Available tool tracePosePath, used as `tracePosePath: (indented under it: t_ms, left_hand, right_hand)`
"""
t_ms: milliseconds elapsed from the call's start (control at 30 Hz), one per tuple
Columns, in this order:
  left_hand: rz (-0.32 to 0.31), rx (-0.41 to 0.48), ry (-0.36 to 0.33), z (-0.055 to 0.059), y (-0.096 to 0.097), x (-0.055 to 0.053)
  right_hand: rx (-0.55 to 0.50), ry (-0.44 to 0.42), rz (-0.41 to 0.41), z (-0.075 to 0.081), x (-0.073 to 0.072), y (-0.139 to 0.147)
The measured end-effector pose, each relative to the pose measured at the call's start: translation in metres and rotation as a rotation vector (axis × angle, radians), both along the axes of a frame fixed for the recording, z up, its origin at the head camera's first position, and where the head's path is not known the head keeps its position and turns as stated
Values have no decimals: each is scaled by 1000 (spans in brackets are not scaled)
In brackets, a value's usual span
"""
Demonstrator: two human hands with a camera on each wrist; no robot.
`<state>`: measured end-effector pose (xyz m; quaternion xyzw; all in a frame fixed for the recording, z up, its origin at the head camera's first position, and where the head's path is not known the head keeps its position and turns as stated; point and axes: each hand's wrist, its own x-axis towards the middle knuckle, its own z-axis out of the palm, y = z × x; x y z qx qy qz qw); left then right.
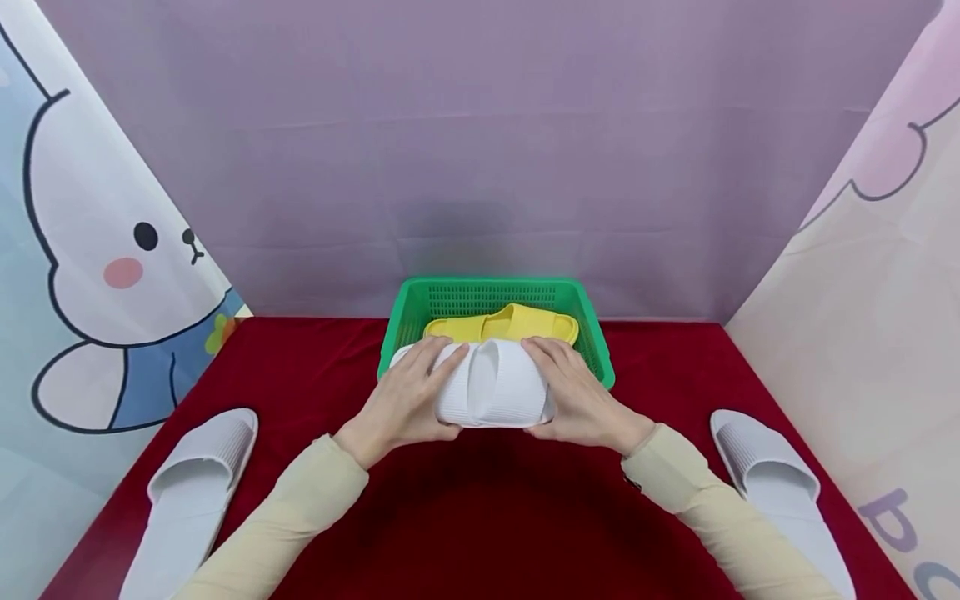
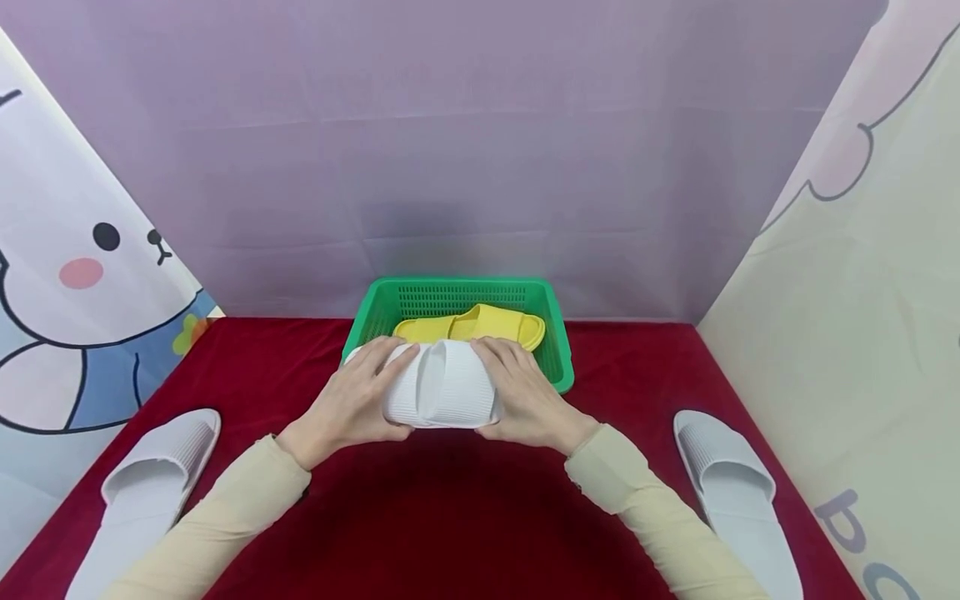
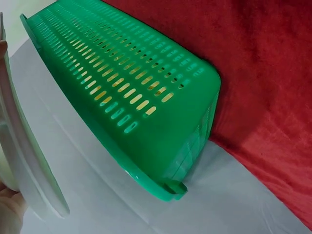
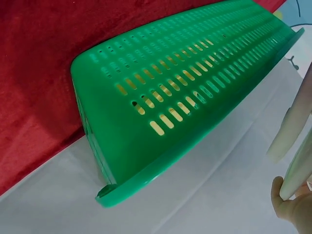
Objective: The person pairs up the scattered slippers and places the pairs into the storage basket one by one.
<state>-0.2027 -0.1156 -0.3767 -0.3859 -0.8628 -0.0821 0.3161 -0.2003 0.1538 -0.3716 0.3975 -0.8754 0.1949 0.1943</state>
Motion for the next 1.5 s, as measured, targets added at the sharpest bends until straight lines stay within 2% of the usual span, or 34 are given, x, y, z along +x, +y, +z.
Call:
tracePosePath:
  t_ms: [300, 633, 867, 1100, 1267, 1400, 1500]
  left_hand:
    - [-9, -10, 38, 1, 2, -4]
    - [-14, -29, -12, -4, 2, -3]
    - [-20, -44, -8, -4, 3, -3]
    - [-27, -87, -96, -6, 2, -4]
    - [-6, -117, -120, -6, 0, 1]
    - [-29, -81, -116, -5, -3, 9]
    - [-54, -22, -85, -7, -8, 16]
  right_hand:
    - [-9, -3, -11, 1, -2, -7]
    - [-21, -56, -8, -8, -1, -5]
    - [-27, -34, -6, -10, 0, -4]
    - [-44, -38, 26, -10, 4, 0]
    - [-64, -48, 25, -9, 5, 4]
    - [-98, -131, 1, -9, 5, 9]
    - [-131, -190, -17, -11, 5, 14]
